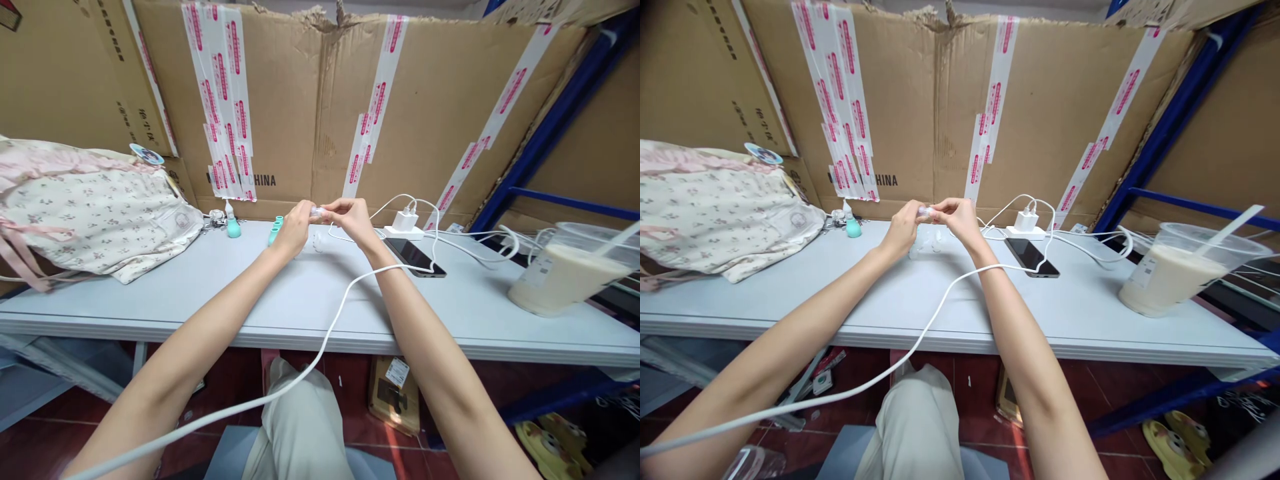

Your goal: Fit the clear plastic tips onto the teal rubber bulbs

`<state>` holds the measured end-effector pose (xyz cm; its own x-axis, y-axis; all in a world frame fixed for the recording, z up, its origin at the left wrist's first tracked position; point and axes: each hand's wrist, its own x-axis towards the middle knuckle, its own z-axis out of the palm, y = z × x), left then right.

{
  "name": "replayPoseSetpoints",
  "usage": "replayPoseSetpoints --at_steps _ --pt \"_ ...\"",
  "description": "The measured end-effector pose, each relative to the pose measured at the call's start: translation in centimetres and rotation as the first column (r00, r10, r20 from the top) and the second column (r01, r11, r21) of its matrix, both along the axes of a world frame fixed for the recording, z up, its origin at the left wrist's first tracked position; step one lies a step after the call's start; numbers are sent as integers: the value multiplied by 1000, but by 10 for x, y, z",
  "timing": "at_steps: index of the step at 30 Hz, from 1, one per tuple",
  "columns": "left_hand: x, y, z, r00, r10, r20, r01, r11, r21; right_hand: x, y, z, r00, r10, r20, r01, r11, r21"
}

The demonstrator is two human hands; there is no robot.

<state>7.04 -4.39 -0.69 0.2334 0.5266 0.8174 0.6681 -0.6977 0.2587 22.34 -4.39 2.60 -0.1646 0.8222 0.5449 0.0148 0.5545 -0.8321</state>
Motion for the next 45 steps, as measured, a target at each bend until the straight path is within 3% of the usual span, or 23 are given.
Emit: replayPoseSetpoints --at_steps 9,13,18,20,23,26,31,35,38,45 --pt "-4 6 -3 997 28 -74 -36 993 -112 0 15 -19 996 23 81 -19 999 -48" --pt "-3 1 -1 998 19 -67 -27 993 -119 4 18 -21 998 50 48 -47 997 -58" --pt "-18 7 6 997 59 -54 -67 985 -158 6 21 -22 999 -27 -38 24 995 -96" --pt "-32 12 9 983 144 -117 -166 965 -204 8 24 -23 996 -53 -76 42 990 -134" --pt "-53 19 10 931 235 -278 -321 891 -321 11 27 -24 991 -70 -115 50 985 -164" --pt "-70 22 10 888 286 -360 -413 840 -352 12 28 -25 991 -76 -114 55 983 -178" --pt "-83 24 12 867 333 -371 -470 792 -390 12 26 -24 992 -71 -106 49 979 -196" --pt "-80 22 12 883 245 -400 -396 846 -356 12 24 -23 992 -75 -98 53 976 -212" --pt "-79 22 11 863 211 -459 -391 855 -342 11 24 -23 994 -68 -90 47 975 -216" --pt "-93 28 8 825 273 -496 -492 779 -390 11 23 -23 997 -29 -66 13 975 -221"
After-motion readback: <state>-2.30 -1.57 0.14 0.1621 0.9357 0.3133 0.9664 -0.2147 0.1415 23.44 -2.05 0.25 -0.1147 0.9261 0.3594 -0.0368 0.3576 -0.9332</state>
